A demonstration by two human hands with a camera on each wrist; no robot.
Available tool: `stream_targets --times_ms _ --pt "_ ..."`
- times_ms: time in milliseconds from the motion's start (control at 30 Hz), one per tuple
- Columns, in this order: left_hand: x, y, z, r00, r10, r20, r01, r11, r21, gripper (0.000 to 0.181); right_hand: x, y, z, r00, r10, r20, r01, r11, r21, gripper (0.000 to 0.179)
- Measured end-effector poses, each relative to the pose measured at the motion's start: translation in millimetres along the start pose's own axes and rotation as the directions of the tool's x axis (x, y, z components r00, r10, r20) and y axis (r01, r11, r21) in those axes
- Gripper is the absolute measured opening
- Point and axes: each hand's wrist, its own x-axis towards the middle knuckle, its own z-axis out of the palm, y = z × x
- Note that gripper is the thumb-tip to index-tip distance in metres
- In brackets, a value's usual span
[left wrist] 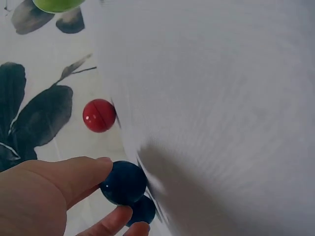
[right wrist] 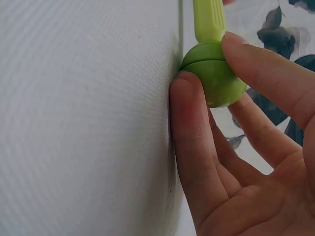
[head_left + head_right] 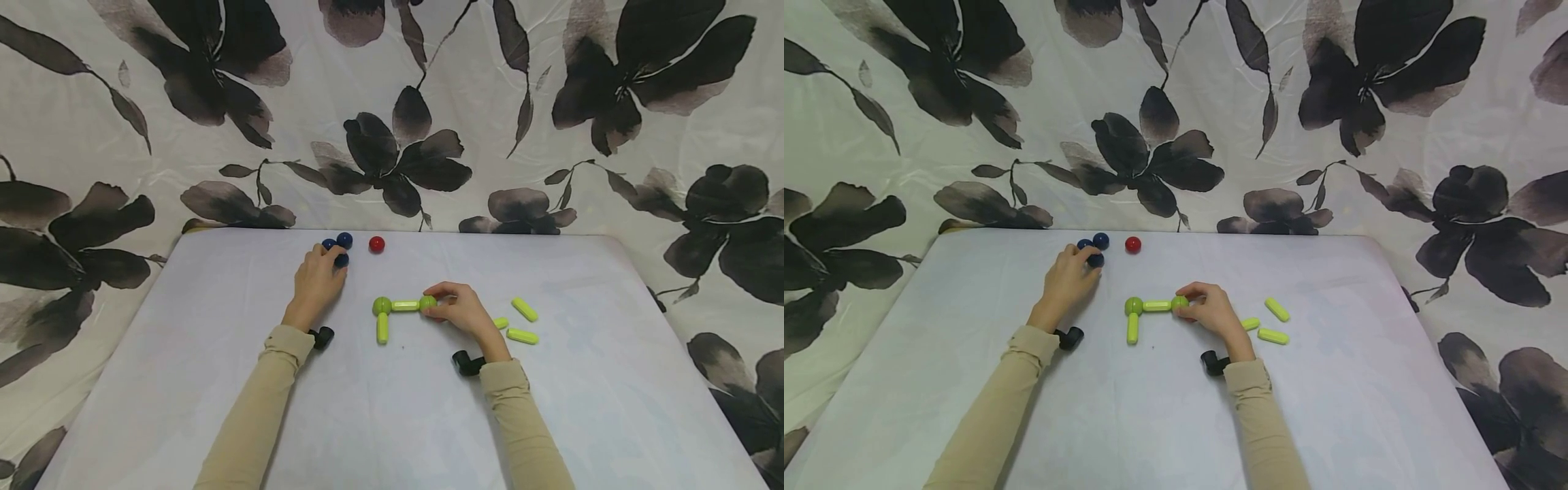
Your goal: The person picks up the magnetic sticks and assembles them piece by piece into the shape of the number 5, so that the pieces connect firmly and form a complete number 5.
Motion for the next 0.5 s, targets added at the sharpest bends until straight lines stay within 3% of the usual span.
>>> stream_targets --times_ms 167,500 --pt "-0.2 0.7 -1.4 1.0 0.016 -0.004 -0.016 0.999 0.032 0.033 0.3 -0.5 0.8 1.0 0.009 -0.006 -0.009 1.0 -0.004 0.035" --pt "0.2 3.0 -2.7 0.999 0.032 -0.036 -0.031 0.999 0.014 0.023 -0.1 0.8 0.5 1.0 -0.007 0.003 0.006 1.0 0.024 0.035"
